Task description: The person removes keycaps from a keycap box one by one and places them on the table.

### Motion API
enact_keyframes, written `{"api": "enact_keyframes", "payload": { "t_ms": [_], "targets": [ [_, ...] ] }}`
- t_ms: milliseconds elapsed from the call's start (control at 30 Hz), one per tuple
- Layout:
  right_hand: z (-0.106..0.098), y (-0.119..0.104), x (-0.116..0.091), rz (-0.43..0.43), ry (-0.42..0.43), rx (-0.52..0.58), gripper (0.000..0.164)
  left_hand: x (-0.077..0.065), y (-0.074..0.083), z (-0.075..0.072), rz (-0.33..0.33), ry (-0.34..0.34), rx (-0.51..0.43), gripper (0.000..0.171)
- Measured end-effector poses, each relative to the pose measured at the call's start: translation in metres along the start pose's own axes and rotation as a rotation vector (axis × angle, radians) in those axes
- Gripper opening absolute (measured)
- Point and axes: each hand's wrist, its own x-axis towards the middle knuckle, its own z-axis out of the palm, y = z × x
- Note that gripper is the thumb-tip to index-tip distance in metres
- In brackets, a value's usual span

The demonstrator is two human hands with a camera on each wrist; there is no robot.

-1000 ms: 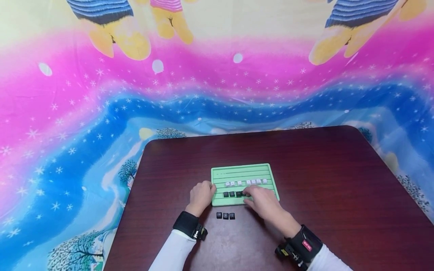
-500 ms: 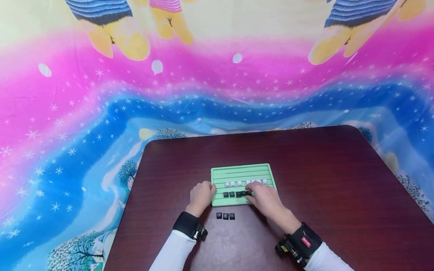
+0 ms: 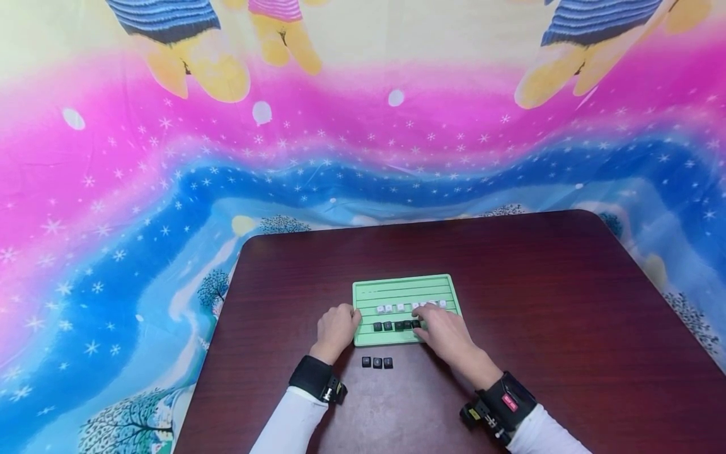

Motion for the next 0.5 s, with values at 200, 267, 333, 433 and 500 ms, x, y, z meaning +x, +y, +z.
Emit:
{"api": "enact_keyframes", "payload": {
  "t_ms": [200, 267, 333, 433, 500],
  "targets": [
    [0.0027, 0.0012, 0.0013, 0.014, -0.016, 0.001, 0.030, -0.0005, 0.0000, 0.0001, 0.005, 0.001, -0.004, 0.046],
    [0.0034, 0.0015, 0.0016, 0.019, -0.021, 0.003, 0.031, -0.0006, 0.0002, -0.0001, 0.005, 0.003, -0.004, 0.046],
    [0.0036, 0.0015, 0.0013, 0.023, -0.023, 0.003, 0.031, -0.0005, 0.0005, -0.0002, 0.009, 0.007, -0.003, 0.047],
    [0.0041, 0.0017, 0.0007, 0.028, -0.025, 0.002, 0.031, -0.0006, 0.0011, -0.0005, 0.012, 0.015, 0.001, 0.047],
    [0.0049, 0.0021, 0.0006, 0.031, -0.028, 0.002, 0.030, -0.0005, 0.0015, -0.0008, 0.012, 0.012, 0.000, 0.047]
  ]
}}
